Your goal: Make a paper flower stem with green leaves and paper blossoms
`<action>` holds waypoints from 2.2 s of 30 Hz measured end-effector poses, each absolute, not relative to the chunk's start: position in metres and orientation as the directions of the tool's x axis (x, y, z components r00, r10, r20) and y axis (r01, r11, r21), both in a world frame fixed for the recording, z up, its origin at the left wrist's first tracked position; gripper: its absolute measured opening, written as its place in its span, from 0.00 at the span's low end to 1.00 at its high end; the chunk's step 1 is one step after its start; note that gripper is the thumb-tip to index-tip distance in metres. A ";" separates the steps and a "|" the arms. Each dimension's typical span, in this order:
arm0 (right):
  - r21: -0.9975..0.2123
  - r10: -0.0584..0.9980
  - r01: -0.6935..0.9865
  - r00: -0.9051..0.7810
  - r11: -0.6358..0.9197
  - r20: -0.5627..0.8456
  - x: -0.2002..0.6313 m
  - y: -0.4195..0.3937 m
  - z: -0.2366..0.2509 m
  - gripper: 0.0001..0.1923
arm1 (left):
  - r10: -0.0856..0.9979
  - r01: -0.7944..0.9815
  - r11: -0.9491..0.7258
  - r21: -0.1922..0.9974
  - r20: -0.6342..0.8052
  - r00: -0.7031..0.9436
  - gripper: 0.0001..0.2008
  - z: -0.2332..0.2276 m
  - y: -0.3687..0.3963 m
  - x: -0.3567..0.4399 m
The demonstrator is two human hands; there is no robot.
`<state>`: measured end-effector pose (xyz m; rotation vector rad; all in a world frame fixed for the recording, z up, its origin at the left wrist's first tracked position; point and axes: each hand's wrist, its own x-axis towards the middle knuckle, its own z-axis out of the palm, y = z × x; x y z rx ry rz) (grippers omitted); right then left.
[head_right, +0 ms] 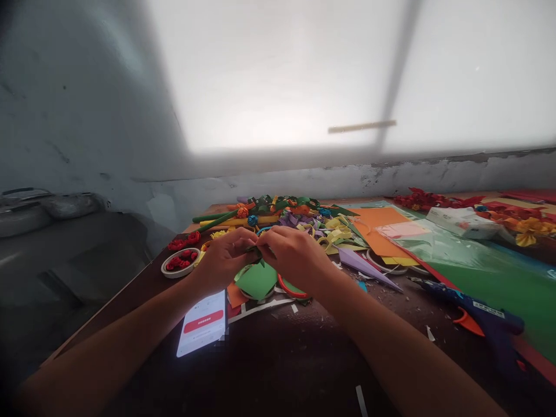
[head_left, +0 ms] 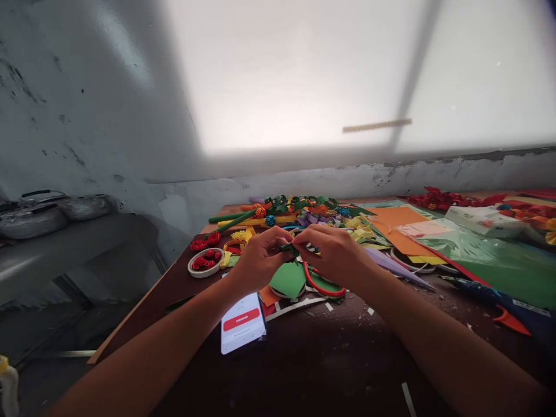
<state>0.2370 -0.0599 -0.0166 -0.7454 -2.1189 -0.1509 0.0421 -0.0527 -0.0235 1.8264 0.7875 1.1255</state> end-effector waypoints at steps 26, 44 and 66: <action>-0.566 0.793 0.591 -0.233 0.575 0.563 0.229 -0.059 -0.020 0.04 | 0.854 0.224 -0.485 0.846 0.401 0.332 0.04 -0.028 -0.053 0.045; -0.078 0.538 0.732 -0.420 0.677 0.731 0.222 -0.066 -0.028 0.09 | 0.871 0.225 -0.467 0.855 0.402 0.281 0.06 -0.030 -0.047 0.046; -0.041 0.566 0.818 -0.360 0.574 0.742 0.212 -0.064 -0.030 0.07 | 0.792 0.508 -0.589 0.628 0.573 0.210 0.14 -0.032 -0.056 0.052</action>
